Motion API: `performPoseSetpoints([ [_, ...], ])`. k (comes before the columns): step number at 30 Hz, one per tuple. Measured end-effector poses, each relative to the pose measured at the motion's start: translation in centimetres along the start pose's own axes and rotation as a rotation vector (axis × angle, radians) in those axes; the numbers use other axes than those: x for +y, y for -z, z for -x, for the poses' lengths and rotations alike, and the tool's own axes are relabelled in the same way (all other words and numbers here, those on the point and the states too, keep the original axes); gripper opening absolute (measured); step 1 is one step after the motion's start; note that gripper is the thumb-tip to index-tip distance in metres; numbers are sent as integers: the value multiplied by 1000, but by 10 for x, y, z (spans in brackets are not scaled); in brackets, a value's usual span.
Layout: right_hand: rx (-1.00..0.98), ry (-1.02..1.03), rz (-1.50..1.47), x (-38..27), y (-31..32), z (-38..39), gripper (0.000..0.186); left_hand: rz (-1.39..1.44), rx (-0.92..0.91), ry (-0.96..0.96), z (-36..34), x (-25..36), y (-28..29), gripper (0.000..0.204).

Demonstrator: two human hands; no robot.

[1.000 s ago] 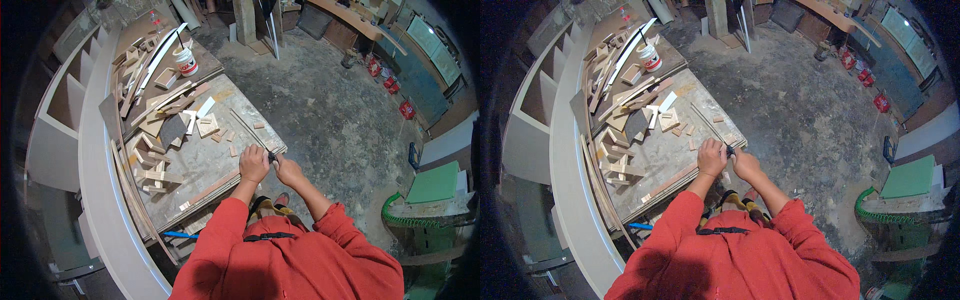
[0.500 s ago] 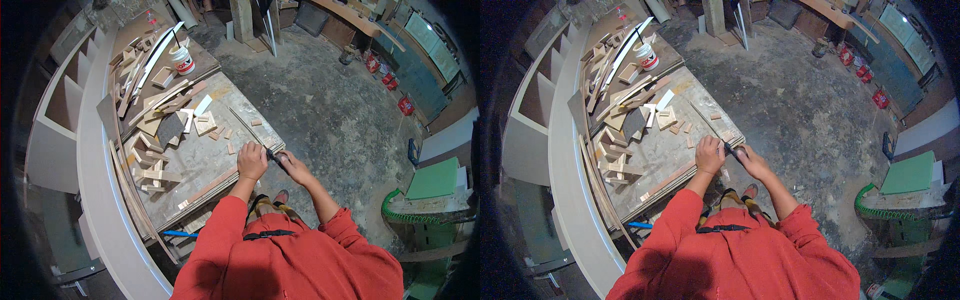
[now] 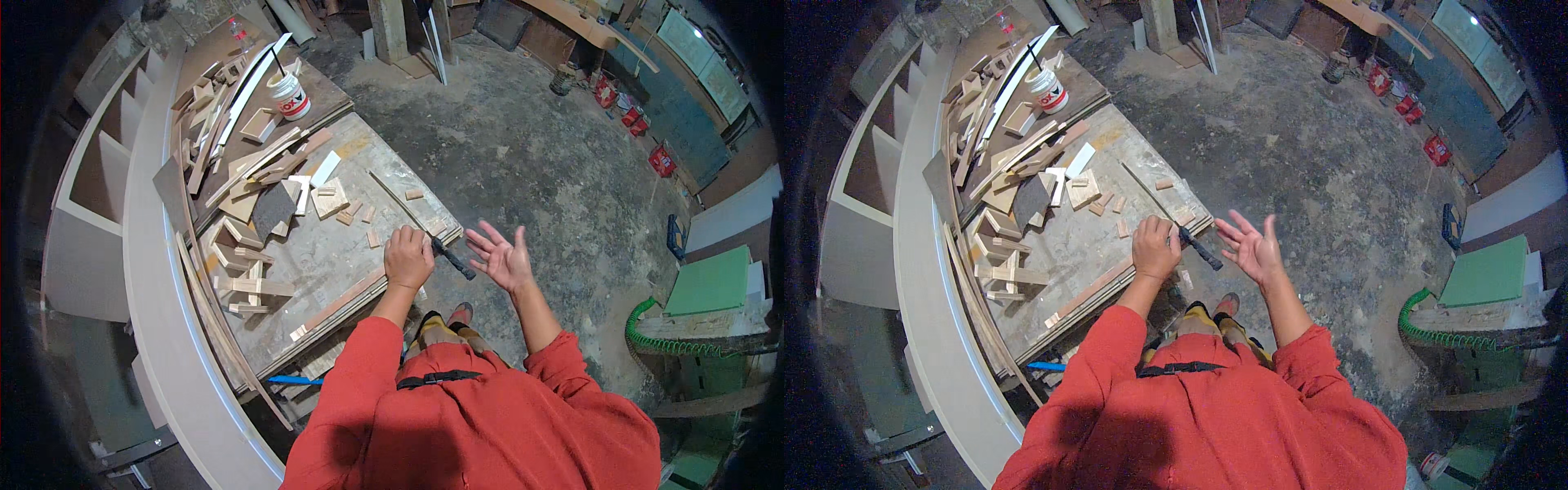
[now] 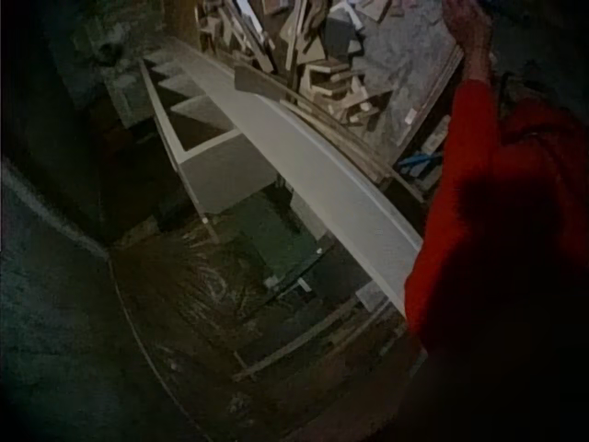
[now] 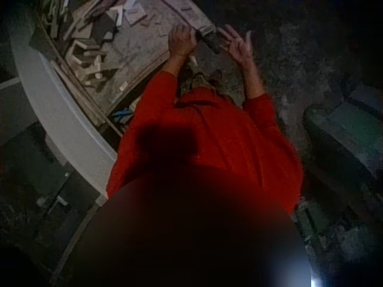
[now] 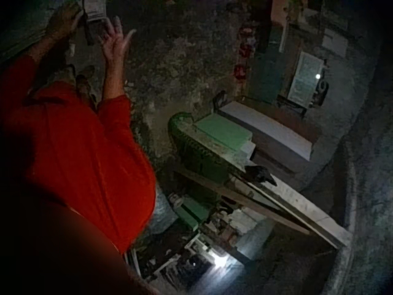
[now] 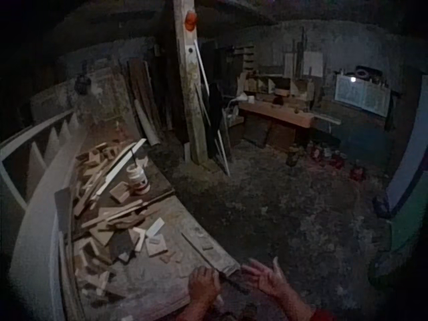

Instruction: Shaping or scraping a wooden joint using a hand tool.

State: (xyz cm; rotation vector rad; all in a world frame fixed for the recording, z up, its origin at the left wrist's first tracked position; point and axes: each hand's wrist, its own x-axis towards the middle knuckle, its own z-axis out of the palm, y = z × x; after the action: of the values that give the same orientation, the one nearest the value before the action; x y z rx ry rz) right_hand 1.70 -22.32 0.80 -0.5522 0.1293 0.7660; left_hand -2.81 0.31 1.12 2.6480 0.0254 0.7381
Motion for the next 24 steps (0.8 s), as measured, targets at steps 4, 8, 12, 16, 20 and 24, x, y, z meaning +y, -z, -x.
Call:
performPoseSetpoints([
  [4, 390, 299, 1945, 15, 15, -6, 47, 23, -17, 8, -1, 1, -2, 12],
  [8, 230, 541, 1752, 36, -39, -6, 47, 1, -12, 11, 2, 0, -1, 12],
  [12, 223, 421, 1945, 59, -61, -15, 39, 24, -16, 24, 1, 0, -2, 10],
  [16, 356, 319, 2088, 59, -62, -4, 26, -7, -21, 11, 2, -3, -3, 13],
  [20, 440, 290, 2172, 56, -41, 23, 26, -5, 10, 15, 3, -3, -4, 13],
  [24, 426, 377, 2116, 58, -32, 15, 25, 22, 22, 6, 2, -2, -5, 14],
])
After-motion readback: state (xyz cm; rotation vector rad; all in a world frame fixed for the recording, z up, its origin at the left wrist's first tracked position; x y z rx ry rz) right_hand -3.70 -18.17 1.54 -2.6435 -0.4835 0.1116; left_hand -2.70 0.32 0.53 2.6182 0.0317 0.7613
